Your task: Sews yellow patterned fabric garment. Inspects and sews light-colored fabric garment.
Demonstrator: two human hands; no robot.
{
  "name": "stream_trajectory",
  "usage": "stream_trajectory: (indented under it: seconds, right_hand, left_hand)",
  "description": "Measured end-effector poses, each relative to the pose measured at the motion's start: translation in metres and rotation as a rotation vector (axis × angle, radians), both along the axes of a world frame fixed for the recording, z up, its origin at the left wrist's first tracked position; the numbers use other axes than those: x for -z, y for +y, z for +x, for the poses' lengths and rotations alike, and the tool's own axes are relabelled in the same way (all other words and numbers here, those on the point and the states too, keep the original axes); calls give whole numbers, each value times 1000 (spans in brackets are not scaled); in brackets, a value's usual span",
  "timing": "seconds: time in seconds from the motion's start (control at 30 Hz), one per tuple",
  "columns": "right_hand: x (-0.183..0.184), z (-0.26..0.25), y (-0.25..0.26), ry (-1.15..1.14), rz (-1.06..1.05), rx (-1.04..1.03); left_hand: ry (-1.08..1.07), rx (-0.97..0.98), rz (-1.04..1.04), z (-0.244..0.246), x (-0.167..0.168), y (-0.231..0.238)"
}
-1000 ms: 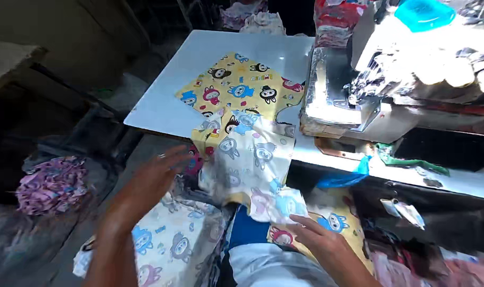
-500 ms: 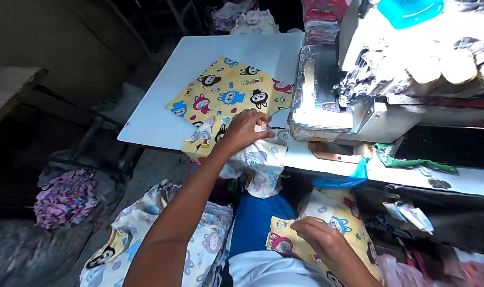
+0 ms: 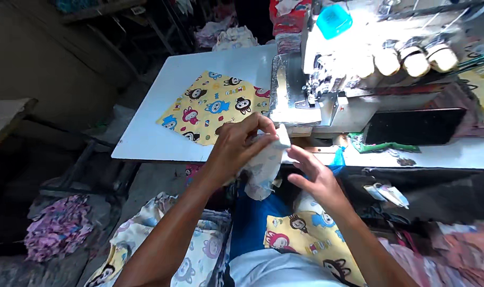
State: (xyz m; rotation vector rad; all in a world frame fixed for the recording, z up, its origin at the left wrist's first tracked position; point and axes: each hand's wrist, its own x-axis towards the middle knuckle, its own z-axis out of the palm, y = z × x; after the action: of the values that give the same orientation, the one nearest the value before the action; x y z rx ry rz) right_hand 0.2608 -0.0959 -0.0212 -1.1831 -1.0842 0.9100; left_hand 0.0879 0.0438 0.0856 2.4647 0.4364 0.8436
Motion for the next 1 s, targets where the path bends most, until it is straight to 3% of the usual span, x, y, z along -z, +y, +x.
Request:
stream_trajectory:
  seconds: [0.1, 0.17, 0.4, 0.5, 0.6, 0.67, 0.8, 0.87, 1.0]
  right_hand:
    - [-34, -6, 17, 253, 67, -59]
    - [-48, -7, 19, 298, 188, -35]
    - [-72, 32, -6, -168, 381, 287]
    - [-70, 50, -18, -153, 349, 356]
    - [-62, 54, -16, -55, 252, 366]
    - [-59, 54, -7, 16, 200, 356]
    - [-55, 54, 22, -11, 168, 363]
    - [-51, 54, 38, -79, 177, 389]
    - [-52, 57, 52, -168, 134, 434]
  left_hand:
    - [-37, 42, 11, 4, -9, -23]
    - [-51, 24, 50, 3, -10, -31]
    - [151, -247, 162, -52, 19, -22]
    - [164, -379, 102, -87, 29, -16]
    - [82, -296, -155, -102, 17, -12]
    - [35, -271, -324, -95, -3, -8]
    - [136, -424, 3, -50, -22, 41]
    - [197, -451, 29, -20, -19, 69]
    - [188, -231, 59, 44, -20, 66]
